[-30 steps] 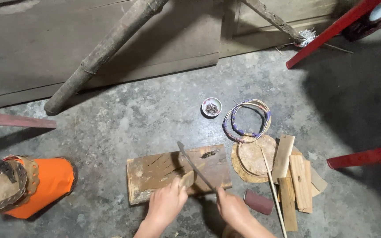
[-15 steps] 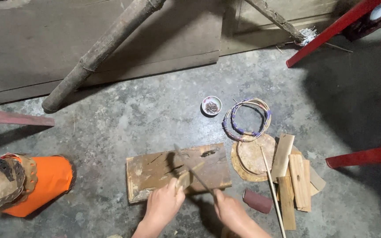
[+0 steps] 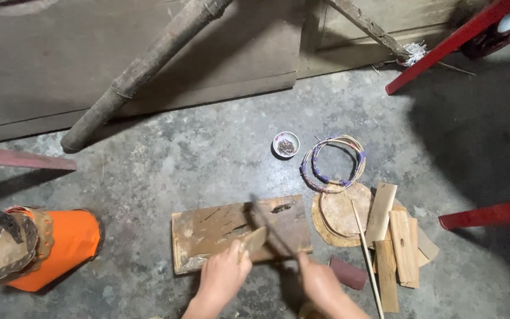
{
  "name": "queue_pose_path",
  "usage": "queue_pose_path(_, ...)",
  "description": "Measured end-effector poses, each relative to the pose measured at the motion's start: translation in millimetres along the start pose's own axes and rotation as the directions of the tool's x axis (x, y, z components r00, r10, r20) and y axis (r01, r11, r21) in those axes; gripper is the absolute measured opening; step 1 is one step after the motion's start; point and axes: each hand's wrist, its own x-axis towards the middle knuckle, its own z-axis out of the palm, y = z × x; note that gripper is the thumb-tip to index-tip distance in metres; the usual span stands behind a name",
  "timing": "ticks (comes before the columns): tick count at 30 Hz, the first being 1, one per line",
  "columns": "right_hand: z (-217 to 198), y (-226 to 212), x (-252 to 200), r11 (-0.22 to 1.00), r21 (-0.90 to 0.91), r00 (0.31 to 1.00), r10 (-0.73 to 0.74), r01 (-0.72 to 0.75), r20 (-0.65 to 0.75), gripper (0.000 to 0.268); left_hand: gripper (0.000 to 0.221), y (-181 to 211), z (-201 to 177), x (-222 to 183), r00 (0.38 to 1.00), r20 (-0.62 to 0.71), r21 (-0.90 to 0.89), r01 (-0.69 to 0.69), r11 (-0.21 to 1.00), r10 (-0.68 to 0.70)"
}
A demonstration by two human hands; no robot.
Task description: Shaping small wooden pieces using a curved blade and finishing them with sandpaper.
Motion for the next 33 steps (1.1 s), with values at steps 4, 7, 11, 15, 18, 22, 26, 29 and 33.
queue_pose_path(4, 35.1, 10.1, 17.6, 0.979, 0.082, 0.98, -0.178, 0.185, -0.09, 0.039, 0.024, -3.3, -0.9, 0.1, 0.999, 0.005, -0.019, 0.039, 0.999, -0.039)
queue_pose_path(7, 5.8, 13.4, 20.8, 0.995, 0.005, 0.995, -0.096, 0.096, -0.037, 0.023, 0.016, -2.1, 1.8, 2.2, 1.0, 0.013, 0.026, -0.011, 1.0, 0.011)
queue_pose_path(11, 16.3, 8.4, 21.8, 0.994, 0.021, 0.994, -0.103, 0.104, -0.026, 0.027, 0.027, -4.7, 3.5, 4.9, 1.0, -0.007, 0.003, 0.001, 1.0, -0.001)
queue_pose_path(15, 4.0, 6.7, 22.8, 0.991, -0.022, 0.99, -0.133, 0.132, -0.052, 0.009, 0.036, 2.5, -11.3, 1.6, 0.994, 0.032, -0.046, 0.104, 0.993, -0.103)
queue_pose_path(18, 34.3, 12.0, 20.5, 0.986, -0.015, 0.979, -0.165, 0.165, -0.121, 0.031, 0.029, -15.1, 3.0, 1.4, 0.999, -0.024, 0.011, 0.041, 0.999, -0.04)
queue_pose_path(22, 6.5, -1.0, 6.5, 0.994, -0.037, 0.994, -0.105, 0.106, 0.014, 0.028, 0.03, -17.8, 10.8, 2.9, 0.997, -0.072, 0.006, -0.015, 1.0, 0.016)
queue_pose_path(26, -22.9, -17.7, -4.2, 0.998, -0.015, 0.995, 0.066, -0.065, 0.081, 0.042, 0.019, -20.0, 10.3, 4.5, 0.997, -0.073, 0.047, -0.033, 0.998, 0.036)
queue_pose_path(29, 8.4, -10.8, 10.8, 1.0, 0.024, 0.999, -0.013, 0.012, 0.042, 0.034, 0.026, -17.3, 3.8, 5.4, 0.999, -0.034, 0.008, 0.014, 1.0, -0.014)
queue_pose_path(33, 6.3, 12.9, 22.6, 0.996, -0.04, 0.997, -0.08, 0.08, -0.015, 0.023, 0.017, -15.5, 15.4, 3.9, 0.997, -0.055, 0.068, -0.041, 0.997, 0.045)
